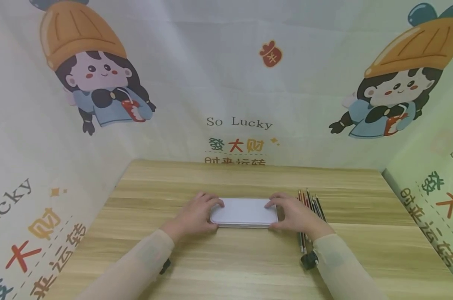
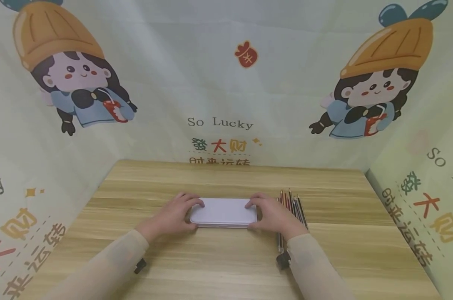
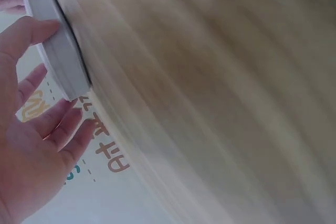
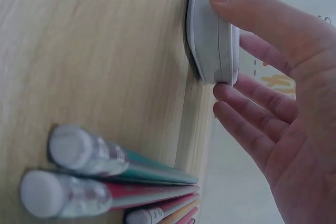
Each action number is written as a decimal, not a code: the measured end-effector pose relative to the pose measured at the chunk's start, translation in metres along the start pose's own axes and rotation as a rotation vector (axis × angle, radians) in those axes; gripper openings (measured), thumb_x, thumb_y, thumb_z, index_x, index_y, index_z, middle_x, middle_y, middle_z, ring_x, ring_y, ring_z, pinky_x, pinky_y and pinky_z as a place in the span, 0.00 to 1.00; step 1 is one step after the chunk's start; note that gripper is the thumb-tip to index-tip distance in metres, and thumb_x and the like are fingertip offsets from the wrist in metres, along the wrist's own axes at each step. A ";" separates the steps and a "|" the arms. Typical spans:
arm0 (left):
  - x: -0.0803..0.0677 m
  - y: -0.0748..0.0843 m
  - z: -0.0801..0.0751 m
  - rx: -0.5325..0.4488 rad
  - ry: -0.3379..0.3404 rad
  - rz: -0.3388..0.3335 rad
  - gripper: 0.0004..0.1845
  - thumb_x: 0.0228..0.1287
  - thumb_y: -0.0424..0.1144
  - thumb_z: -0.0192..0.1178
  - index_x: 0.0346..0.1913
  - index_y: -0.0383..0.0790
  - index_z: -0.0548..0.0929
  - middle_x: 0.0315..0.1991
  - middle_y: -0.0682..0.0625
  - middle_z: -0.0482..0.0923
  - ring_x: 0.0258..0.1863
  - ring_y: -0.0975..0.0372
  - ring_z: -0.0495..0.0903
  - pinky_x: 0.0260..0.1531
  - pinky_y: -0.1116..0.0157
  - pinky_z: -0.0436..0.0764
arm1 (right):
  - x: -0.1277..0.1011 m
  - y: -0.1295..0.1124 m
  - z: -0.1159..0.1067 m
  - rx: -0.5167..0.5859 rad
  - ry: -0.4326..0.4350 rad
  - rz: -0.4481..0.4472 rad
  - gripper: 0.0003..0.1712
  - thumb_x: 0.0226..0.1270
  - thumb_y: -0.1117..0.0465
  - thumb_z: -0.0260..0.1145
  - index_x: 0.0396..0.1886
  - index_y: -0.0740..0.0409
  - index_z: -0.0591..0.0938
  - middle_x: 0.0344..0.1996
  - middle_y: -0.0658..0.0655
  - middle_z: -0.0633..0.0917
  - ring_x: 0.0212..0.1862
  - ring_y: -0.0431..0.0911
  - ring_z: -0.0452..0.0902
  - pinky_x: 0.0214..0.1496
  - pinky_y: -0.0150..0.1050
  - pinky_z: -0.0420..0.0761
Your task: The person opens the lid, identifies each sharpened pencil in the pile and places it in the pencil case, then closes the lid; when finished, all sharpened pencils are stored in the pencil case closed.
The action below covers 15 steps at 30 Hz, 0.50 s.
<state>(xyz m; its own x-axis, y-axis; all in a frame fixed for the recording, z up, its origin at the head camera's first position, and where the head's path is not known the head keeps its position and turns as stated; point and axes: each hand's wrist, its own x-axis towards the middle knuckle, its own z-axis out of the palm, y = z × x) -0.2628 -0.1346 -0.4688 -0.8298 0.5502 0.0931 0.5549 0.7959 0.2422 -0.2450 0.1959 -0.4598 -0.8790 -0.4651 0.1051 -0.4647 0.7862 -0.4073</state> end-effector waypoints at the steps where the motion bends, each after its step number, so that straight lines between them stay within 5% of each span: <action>1: 0.000 -0.001 0.000 -0.015 0.002 0.000 0.31 0.44 0.51 0.72 0.55 0.58 0.75 0.63 0.55 0.72 0.57 0.60 0.66 0.59 0.58 0.72 | 0.000 0.000 0.000 0.000 0.001 0.000 0.31 0.42 0.46 0.79 0.49 0.47 0.82 0.62 0.55 0.75 0.63 0.54 0.71 0.66 0.52 0.71; 15: 0.002 -0.008 0.004 -0.105 0.010 -0.009 0.33 0.39 0.51 0.74 0.53 0.58 0.76 0.60 0.57 0.74 0.53 0.62 0.69 0.57 0.58 0.73 | 0.003 0.004 0.003 -0.010 0.016 -0.017 0.33 0.39 0.46 0.80 0.50 0.45 0.82 0.59 0.55 0.78 0.62 0.53 0.73 0.65 0.50 0.73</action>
<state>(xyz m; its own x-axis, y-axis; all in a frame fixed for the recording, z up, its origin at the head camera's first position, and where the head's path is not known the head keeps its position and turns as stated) -0.2683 -0.1389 -0.4739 -0.8357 0.5400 0.1004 0.5385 0.7696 0.3430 -0.2494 0.1966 -0.4641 -0.8726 -0.4720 0.1261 -0.4804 0.7824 -0.3963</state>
